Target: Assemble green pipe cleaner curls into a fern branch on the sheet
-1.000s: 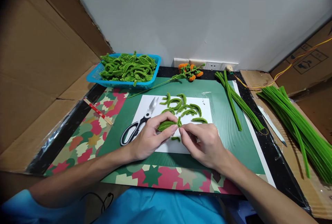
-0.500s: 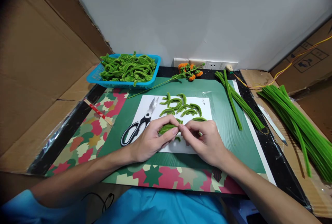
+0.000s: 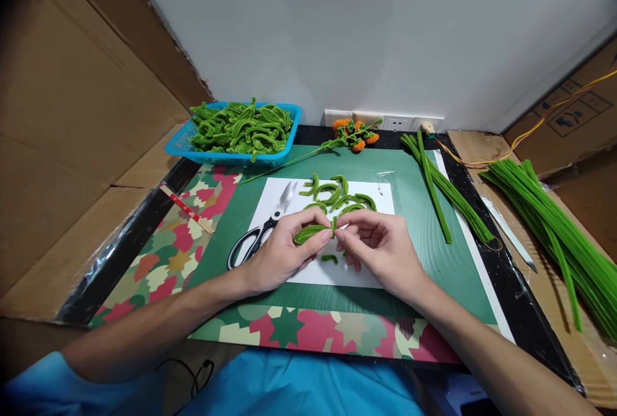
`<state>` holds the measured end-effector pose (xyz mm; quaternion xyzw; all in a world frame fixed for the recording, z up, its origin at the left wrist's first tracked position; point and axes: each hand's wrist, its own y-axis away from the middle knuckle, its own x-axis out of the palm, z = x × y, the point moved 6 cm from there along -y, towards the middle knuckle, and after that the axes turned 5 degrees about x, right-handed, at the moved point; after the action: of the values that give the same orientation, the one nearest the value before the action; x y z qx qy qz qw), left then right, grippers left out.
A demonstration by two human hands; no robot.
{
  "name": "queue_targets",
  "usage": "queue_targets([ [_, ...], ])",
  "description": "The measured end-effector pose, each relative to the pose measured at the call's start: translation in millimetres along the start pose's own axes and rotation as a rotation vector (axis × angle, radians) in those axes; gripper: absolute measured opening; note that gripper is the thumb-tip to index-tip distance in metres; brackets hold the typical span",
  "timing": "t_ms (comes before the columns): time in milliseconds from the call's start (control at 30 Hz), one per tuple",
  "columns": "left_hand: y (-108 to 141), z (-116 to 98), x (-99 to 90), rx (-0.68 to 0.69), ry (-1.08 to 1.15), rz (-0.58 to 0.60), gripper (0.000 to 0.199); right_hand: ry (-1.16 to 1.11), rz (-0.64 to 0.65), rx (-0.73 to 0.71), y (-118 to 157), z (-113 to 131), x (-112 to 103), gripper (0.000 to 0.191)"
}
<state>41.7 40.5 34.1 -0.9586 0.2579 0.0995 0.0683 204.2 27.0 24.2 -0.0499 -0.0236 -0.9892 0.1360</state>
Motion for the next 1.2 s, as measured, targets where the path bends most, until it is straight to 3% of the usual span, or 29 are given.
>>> queue_targets([
  [267,2,0,2.9,0.058,-0.025,-0.021,0.02,-0.098,-0.005,0.018,4,-7,9,0.028],
  [500,3,11,9.9,-0.034,0.19,-0.019,0.022,-0.073,0.012,0.009,2,-4,8,0.032],
  [700,0,13,7.3,-0.077,0.218,-0.027,0.027,-0.008,0.024,-0.012,-1,-3,2,0.03],
  [1033,-1,11,1.0,-0.1,0.236,-0.065,0.027,0.375,-0.063,-0.254,7,11,2,0.038],
  [1200,0,14,2.0,-0.107,0.223,-0.038,0.026,0.565,-0.011,-0.404,9,17,3,0.037],
])
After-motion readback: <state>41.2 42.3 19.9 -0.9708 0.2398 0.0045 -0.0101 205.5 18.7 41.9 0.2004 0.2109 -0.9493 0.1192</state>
